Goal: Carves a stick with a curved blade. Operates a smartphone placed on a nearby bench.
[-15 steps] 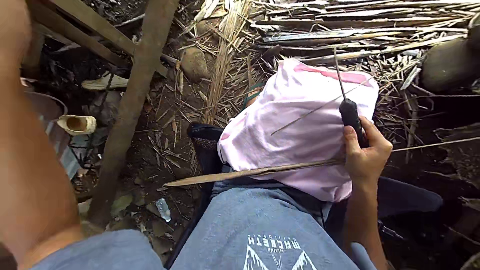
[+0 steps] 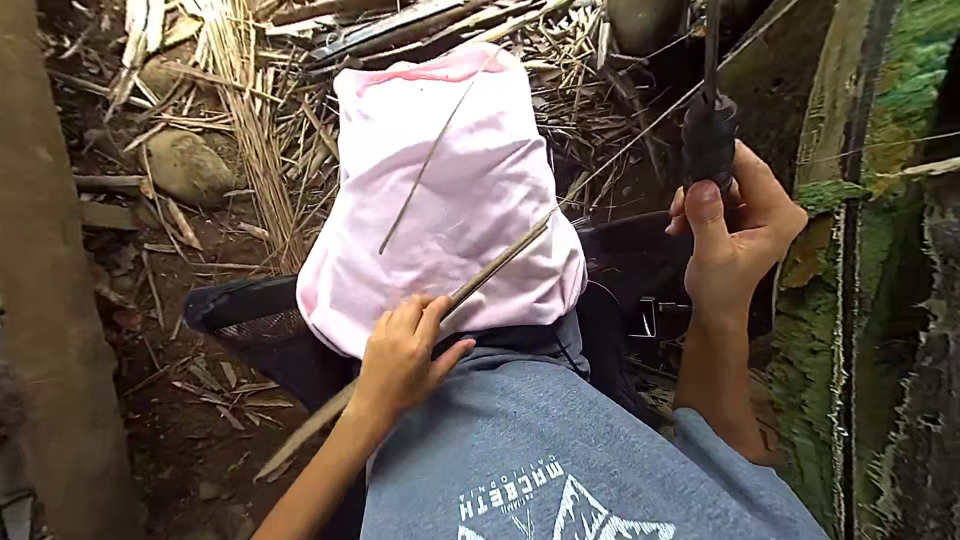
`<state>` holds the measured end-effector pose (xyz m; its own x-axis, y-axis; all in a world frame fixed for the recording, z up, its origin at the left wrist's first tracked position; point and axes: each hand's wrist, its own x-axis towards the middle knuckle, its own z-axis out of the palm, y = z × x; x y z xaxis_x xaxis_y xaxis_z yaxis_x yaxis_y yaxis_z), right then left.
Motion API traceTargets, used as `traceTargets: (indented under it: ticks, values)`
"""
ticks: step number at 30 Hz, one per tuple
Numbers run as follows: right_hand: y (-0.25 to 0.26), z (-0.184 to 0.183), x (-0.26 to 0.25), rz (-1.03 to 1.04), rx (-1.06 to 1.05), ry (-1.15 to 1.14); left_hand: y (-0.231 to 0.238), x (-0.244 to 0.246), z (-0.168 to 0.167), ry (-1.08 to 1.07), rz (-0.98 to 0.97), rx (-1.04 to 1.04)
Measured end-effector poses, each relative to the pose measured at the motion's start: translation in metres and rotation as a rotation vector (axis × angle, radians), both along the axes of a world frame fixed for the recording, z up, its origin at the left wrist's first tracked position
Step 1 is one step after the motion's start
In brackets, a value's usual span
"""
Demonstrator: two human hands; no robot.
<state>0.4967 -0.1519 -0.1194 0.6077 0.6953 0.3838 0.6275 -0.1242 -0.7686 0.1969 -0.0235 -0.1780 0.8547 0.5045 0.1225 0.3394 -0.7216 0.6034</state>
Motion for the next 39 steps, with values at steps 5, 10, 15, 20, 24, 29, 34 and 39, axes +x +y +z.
traceTargets:
  ticks: [5, 10, 15, 20, 24, 29, 34, 39]
  values:
    - [-0.013, 0.009, -0.016, -0.110, -0.037, 0.062, 0.001, 0.095, 0.009, 0.009, -0.040, -0.172]
    - [-0.024, -0.001, -0.012, -0.002, -0.143, -0.114, 0.022, 0.107, 0.012, -0.128, 0.003, -0.466]
    - [-0.013, -0.029, -0.013, 0.177, -0.206, -0.297, 0.044, 0.077, 0.034, -0.278, 0.270, -0.434]
    - [0.020, -0.037, -0.009, 0.263, -0.135, -0.361, 0.054, 0.061, 0.054, -0.390, 0.325, -0.500]
    - [0.040, -0.042, -0.005, 0.276, -0.064, -0.403, 0.059, 0.052, 0.060, -0.421, 0.336, -0.582]
    - [0.049, -0.039, 0.013, 0.167, -0.005, -0.417, 0.059, 0.040, 0.058, -0.446, 0.351, -0.679]
    - [0.051, -0.035, 0.013, 0.218, -0.030, -0.462, 0.060, 0.032, 0.054, -0.445, 0.299, -0.703]
    - [0.055, -0.035, 0.033, 0.126, -0.154, -0.416, 0.063, 0.015, 0.051, -0.291, 0.349, -0.834]
